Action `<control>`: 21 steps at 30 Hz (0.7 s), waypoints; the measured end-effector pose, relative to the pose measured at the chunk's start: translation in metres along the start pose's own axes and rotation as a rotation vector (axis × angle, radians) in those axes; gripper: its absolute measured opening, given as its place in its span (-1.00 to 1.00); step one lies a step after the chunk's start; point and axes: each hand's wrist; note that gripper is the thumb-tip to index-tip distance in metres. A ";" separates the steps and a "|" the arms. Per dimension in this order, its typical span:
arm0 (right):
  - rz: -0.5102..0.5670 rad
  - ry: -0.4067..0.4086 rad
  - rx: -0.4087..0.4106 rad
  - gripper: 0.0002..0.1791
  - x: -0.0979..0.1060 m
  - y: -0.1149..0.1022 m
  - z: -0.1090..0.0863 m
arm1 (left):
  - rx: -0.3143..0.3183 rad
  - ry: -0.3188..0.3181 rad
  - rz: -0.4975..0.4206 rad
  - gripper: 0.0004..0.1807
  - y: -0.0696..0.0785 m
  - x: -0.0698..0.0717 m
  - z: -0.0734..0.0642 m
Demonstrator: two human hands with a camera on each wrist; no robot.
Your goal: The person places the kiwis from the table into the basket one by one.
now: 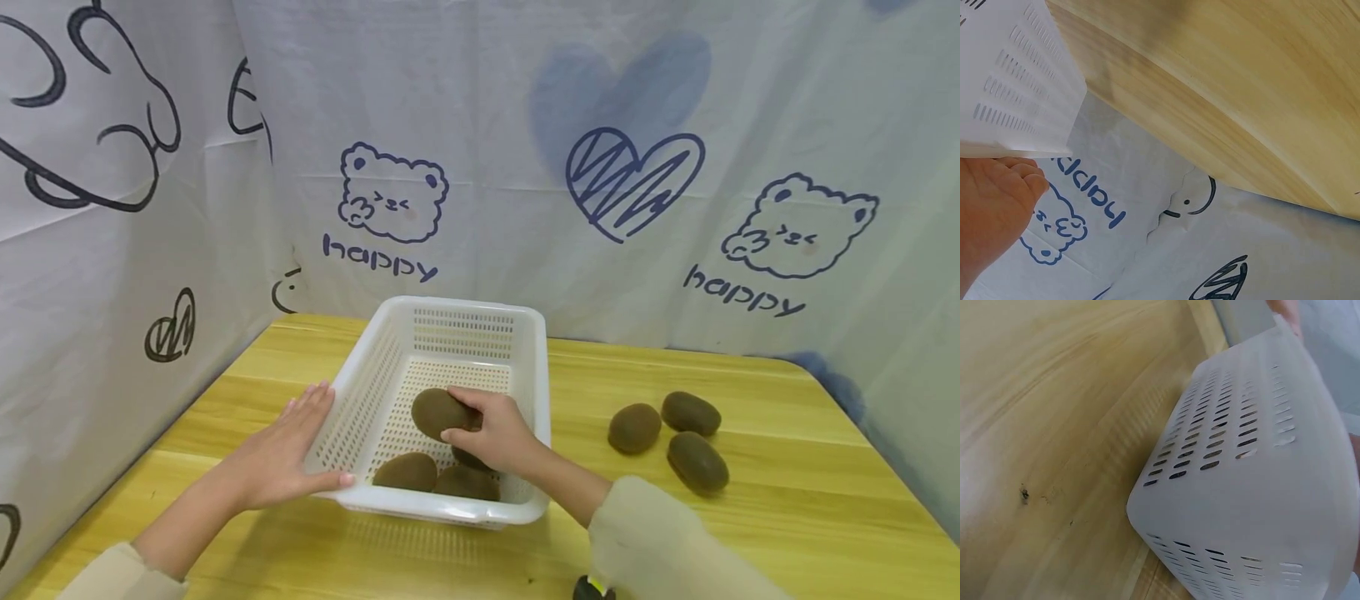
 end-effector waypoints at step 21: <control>-0.220 -0.312 -0.099 -0.46 -0.020 0.005 0.031 | -0.005 -0.002 -0.017 0.19 0.001 0.001 0.001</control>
Point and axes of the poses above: each hand's wrist, its own z-axis towards the middle knuckle, its own x-axis out of the back of the hand, y = z × x, and after that the axes turned 3 degrees about z, right-handed
